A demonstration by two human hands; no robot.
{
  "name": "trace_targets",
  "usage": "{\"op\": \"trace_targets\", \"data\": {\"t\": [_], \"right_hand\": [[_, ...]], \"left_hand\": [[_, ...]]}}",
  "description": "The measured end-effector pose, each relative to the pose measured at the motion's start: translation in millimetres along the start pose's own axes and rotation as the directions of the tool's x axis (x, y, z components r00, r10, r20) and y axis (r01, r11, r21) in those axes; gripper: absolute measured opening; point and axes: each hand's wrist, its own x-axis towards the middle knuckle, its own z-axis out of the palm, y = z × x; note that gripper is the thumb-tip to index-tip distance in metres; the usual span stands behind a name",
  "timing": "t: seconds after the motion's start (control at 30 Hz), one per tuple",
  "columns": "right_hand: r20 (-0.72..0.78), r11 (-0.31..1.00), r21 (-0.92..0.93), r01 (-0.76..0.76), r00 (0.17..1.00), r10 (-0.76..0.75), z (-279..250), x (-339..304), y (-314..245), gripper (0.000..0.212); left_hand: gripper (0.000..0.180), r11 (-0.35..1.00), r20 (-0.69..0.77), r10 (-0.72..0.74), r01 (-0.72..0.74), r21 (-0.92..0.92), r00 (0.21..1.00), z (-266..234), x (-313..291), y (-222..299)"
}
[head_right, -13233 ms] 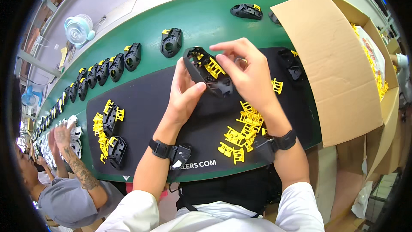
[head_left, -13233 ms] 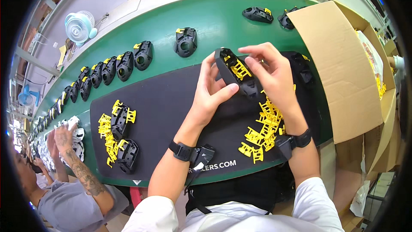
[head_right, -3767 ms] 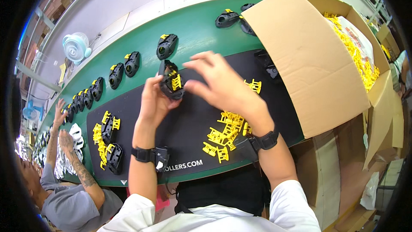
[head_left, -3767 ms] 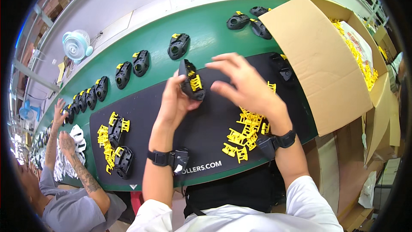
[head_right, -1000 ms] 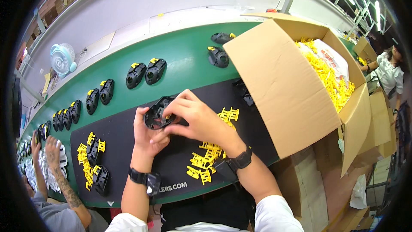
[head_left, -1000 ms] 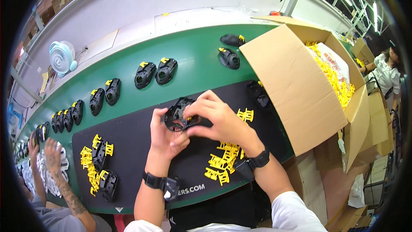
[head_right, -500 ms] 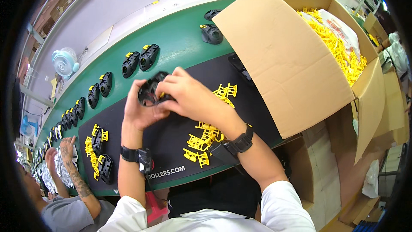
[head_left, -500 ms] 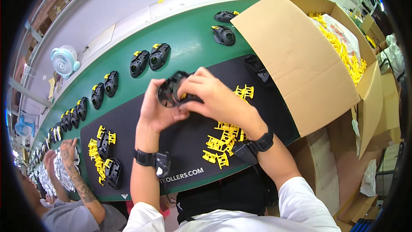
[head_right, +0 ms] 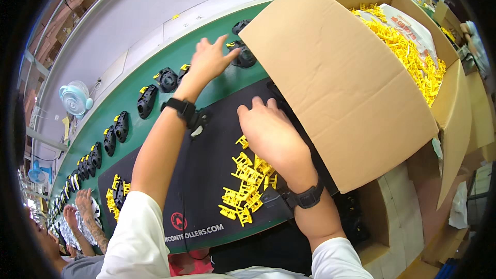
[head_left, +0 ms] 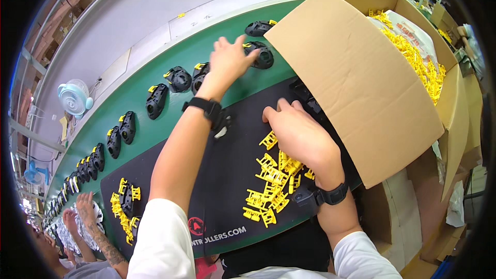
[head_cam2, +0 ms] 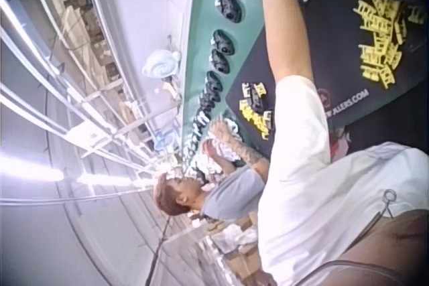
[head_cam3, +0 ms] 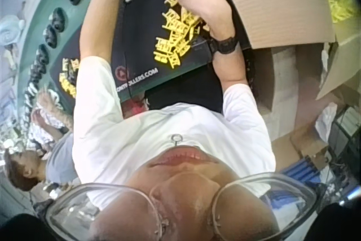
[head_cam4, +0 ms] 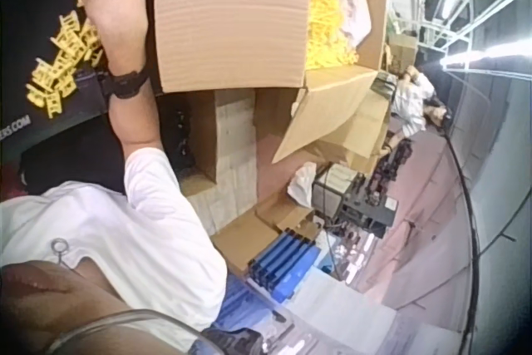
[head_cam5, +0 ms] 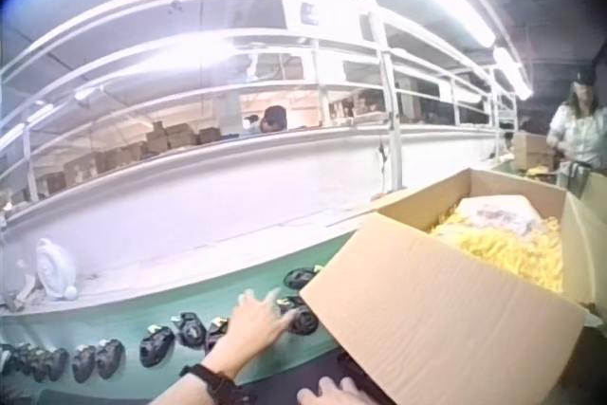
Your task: Assembling internal plastic components and yellow paddle-like pieces into game controller shells at an assembly line station.
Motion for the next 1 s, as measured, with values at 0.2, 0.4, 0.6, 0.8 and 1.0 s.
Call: {"op": "trace_targets", "data": {"t": [0.2,0.4,0.6,0.8,1.0], "right_hand": [[-0.253,0.969,0.235,0.078,0.967,-0.016,-2.2,14.9,-1.2,0.015],[-0.383,0.546,0.811,0.211,0.897,0.223,-4.3,34.1,-2.7,0.013],[-0.289,0.408,0.891,0.199,0.941,0.174,-2.0,32.9,-28.4,0.012],[-0.547,0.639,0.668,0.381,0.833,0.075,19.2,31.7,-66.8,0.011],[-0.643,0.769,0.504,0.394,0.765,0.029,20.8,30.6,-68.9,0.01]], "left_hand": [[0.074,0.997,0.153,-0.063,0.069,-0.032,0.986,34.4,29.1,23.6],[0.087,0.256,0.307,-0.058,0.311,-0.915,0.95,-34.2,-48.6,-11.0],[0.096,-0.358,0.16,-0.01,0.146,-0.922,0.987,-67.2,-192.3,-8.4],[0.102,-0.265,0.071,-0.077,0.048,-0.963,0.994,-68.0,-235.5,-3.4],[0.103,-0.307,0.06,-0.08,0.032,-0.951,0.995,-66.4,-236.8,-0.8]]}}
